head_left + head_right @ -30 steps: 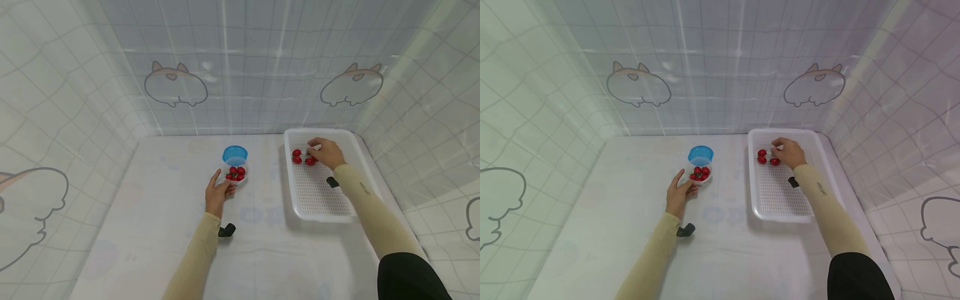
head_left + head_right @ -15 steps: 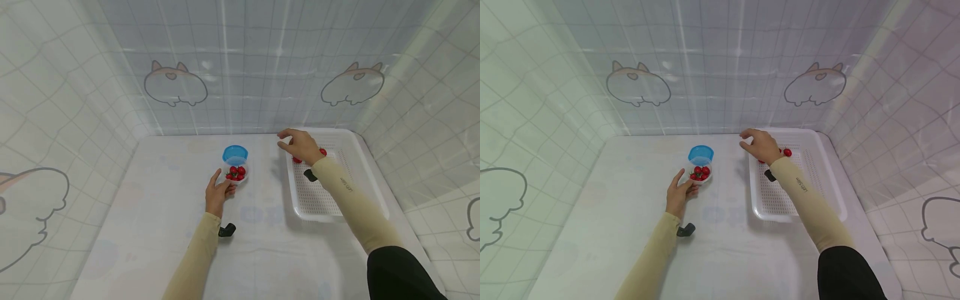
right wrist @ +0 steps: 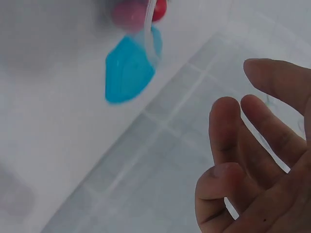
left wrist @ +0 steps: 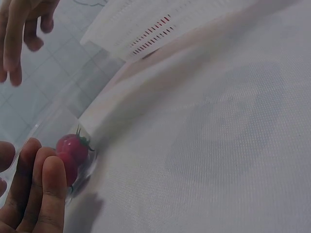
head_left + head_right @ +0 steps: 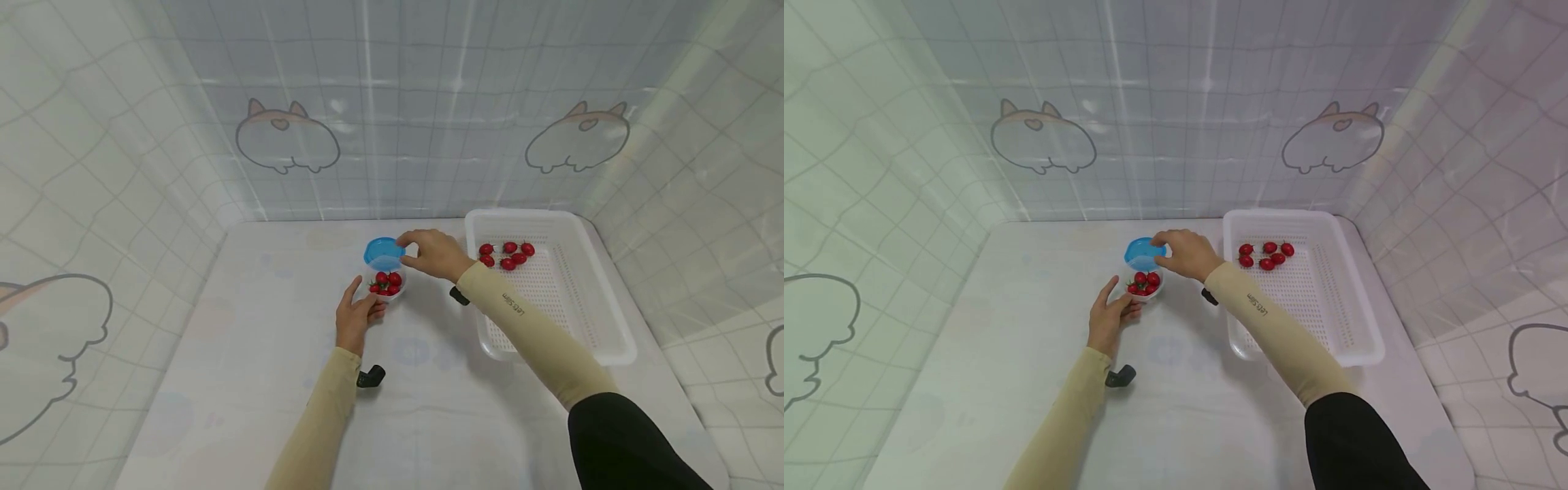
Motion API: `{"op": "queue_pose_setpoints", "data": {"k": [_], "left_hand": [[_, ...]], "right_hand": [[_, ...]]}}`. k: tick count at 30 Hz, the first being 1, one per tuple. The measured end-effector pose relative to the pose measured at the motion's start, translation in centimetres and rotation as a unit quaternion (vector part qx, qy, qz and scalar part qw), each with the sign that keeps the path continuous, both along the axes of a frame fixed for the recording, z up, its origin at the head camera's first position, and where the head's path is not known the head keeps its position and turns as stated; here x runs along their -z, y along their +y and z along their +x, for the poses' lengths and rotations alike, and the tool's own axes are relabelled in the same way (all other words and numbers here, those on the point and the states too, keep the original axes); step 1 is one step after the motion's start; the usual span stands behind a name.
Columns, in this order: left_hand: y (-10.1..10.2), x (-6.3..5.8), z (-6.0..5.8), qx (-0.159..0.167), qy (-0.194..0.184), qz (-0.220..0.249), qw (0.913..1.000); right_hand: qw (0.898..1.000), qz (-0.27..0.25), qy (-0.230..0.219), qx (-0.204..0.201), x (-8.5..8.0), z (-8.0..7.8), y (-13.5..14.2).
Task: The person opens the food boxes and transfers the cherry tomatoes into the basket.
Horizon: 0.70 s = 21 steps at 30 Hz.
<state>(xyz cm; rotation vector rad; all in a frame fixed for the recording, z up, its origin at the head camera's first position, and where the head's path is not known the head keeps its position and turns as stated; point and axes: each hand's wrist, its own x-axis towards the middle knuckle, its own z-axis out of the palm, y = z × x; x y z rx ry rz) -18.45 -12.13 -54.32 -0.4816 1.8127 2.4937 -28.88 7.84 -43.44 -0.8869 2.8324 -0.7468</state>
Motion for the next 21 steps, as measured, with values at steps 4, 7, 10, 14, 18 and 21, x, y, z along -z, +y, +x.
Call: {"op": "queue_pose_setpoints", "data": {"k": [4, 7, 10, 14, 18, 21], "left_hand": [[0.0, 0.0, 0.0, 0.003, 0.002, 0.012, 0.9999], [0.0, -0.1, 0.0, 0.001, 0.002, 0.007, 1.0000], [0.1, -0.1, 0.0, -0.006, 0.007, 0.002, 1.0000], [0.2, -0.1, 0.1, -0.014, 0.017, 0.003, 0.9998], [0.2, 0.0, 0.2, -0.014, 0.017, 0.005, 0.9997], [0.1, 0.1, 0.2, -0.012, 0.014, 0.005, 0.9998]], "right_hand": [[0.999, 0.008, -0.025, -0.022, 1.2, 0.1, -1.7], [0.998, 0.018, -0.042, -0.032, 2.2, 0.1, -2.6], [0.998, 0.033, -0.047, -0.034, 3.1, 0.0, -3.5], [0.997, 0.062, -0.042, -0.029, 4.1, 0.0, -4.4], [0.995, 0.086, -0.036, -0.027, 4.7, 0.1, -5.1], [0.995, 0.096, -0.026, -0.024, 5.1, 0.1, -5.5]]}}
